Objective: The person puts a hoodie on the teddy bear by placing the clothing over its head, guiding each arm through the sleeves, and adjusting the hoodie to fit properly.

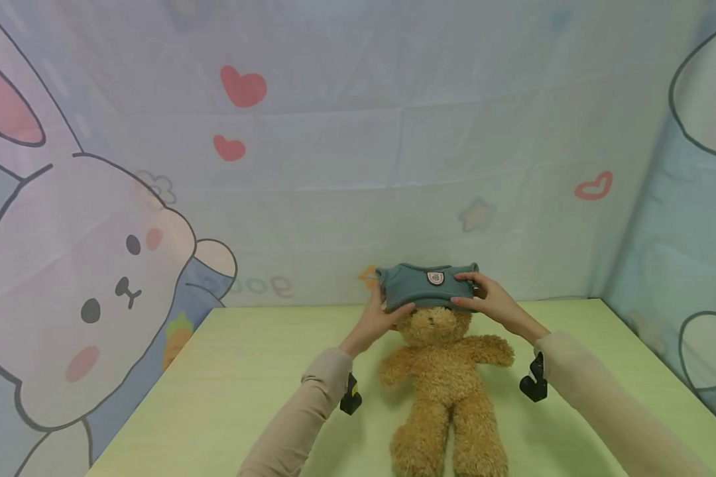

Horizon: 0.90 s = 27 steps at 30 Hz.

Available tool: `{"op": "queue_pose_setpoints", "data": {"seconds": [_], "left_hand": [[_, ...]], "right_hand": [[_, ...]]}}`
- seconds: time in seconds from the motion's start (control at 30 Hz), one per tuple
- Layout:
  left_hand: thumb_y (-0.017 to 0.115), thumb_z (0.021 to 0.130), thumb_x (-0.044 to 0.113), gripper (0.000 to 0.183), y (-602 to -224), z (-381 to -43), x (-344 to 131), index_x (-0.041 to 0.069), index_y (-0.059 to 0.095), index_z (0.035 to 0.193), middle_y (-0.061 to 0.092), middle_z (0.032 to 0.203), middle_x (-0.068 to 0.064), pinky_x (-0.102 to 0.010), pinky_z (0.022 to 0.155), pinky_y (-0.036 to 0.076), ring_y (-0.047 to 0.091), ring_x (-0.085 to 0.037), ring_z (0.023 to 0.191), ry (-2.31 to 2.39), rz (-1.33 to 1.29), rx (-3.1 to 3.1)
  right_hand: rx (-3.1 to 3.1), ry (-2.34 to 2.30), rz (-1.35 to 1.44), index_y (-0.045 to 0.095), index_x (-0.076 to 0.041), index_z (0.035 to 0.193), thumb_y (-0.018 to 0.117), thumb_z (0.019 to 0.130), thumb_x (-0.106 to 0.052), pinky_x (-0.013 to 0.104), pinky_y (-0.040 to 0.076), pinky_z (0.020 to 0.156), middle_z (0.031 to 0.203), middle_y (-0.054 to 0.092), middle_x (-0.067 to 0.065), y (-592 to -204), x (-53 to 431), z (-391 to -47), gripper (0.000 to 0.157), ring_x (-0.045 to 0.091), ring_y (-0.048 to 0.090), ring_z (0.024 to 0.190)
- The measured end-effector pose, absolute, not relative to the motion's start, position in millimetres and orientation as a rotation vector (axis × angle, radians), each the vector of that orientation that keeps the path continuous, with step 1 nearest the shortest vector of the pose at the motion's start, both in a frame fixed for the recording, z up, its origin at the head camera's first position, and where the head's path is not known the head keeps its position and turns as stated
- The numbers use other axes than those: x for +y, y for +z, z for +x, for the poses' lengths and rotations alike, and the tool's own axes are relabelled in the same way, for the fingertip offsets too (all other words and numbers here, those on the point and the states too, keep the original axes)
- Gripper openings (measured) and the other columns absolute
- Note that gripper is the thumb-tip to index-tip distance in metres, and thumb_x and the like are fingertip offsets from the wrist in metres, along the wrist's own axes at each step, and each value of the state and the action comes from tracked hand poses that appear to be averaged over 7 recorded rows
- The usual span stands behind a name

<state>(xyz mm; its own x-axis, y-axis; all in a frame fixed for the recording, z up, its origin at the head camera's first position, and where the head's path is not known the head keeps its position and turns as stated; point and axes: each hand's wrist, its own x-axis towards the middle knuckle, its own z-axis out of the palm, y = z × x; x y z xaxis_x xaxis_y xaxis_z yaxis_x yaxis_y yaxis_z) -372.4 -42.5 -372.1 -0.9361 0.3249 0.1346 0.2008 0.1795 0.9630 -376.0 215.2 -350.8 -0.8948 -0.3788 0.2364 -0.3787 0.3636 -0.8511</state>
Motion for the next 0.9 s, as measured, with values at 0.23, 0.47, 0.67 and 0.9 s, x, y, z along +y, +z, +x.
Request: {"op": "queue_pose_setpoints", "data": {"seconds": [0.23, 0.47, 0.67, 0.9], "left_hand": [[0.041, 0.095, 0.019, 0.075, -378, -374, -37, 0.015, -0.018, 0.142, 0.032, 0.133, -0.033, -0.041, 0.068, 0.052, 0.053, -0.043, 0.105, 1.788, 0.826, 2.653], [0.028, 0.091, -0.008, 0.052, -383, -375, -41, 0.015, 0.028, 0.137, 0.051, 0.099, -0.022, -0.032, 0.07, 0.049, 0.056, -0.029, 0.084, 1.207, 1.165, 2.979], [0.03, 0.091, -0.01, 0.046, -382, -370, -45, 0.01, 0.043, 0.131, 0.021, 0.141, -0.03, -0.05, 0.1, 0.033, 0.016, -0.047, 0.131, 1.017, 1.265, 2.963], [0.032, 0.091, -0.01, 0.043, -383, -371, -43, 0.009, 0.044, 0.128, 0.031, 0.135, -0.025, -0.041, 0.093, 0.042, 0.032, -0.04, 0.126, 0.983, 1.363, 2.98]], "right_hand": [[2.589, -1.69, -0.864, 0.037, -0.002, 0.12, 0.054, 0.088, -0.01, 0.036, 0.046, 0.074, 0.137, 0.024, 0.023, -355, 220, -377, 0.037, 0.042, 0.044, 0.11], [2.545, -1.745, -0.889, 0.045, 0.005, 0.087, 0.037, 0.09, 0.004, 0.03, 0.042, 0.06, 0.096, 0.044, 0.012, -355, 226, -381, 0.008, 0.016, 0.045, 0.077], [2.534, -1.702, -0.943, 0.057, 0.012, 0.08, 0.029, 0.087, 0.011, 0.028, 0.049, 0.067, 0.08, 0.056, 0.004, -357, 230, -383, 0.029, 0.009, 0.053, 0.074], [2.787, -1.537, -0.931, 0.06, 0.003, 0.104, 0.029, 0.092, 0.007, 0.027, 0.034, 0.049, 0.106, 0.056, 0.024, -360, 226, -383, 0.033, 0.007, 0.03, 0.047]]}}
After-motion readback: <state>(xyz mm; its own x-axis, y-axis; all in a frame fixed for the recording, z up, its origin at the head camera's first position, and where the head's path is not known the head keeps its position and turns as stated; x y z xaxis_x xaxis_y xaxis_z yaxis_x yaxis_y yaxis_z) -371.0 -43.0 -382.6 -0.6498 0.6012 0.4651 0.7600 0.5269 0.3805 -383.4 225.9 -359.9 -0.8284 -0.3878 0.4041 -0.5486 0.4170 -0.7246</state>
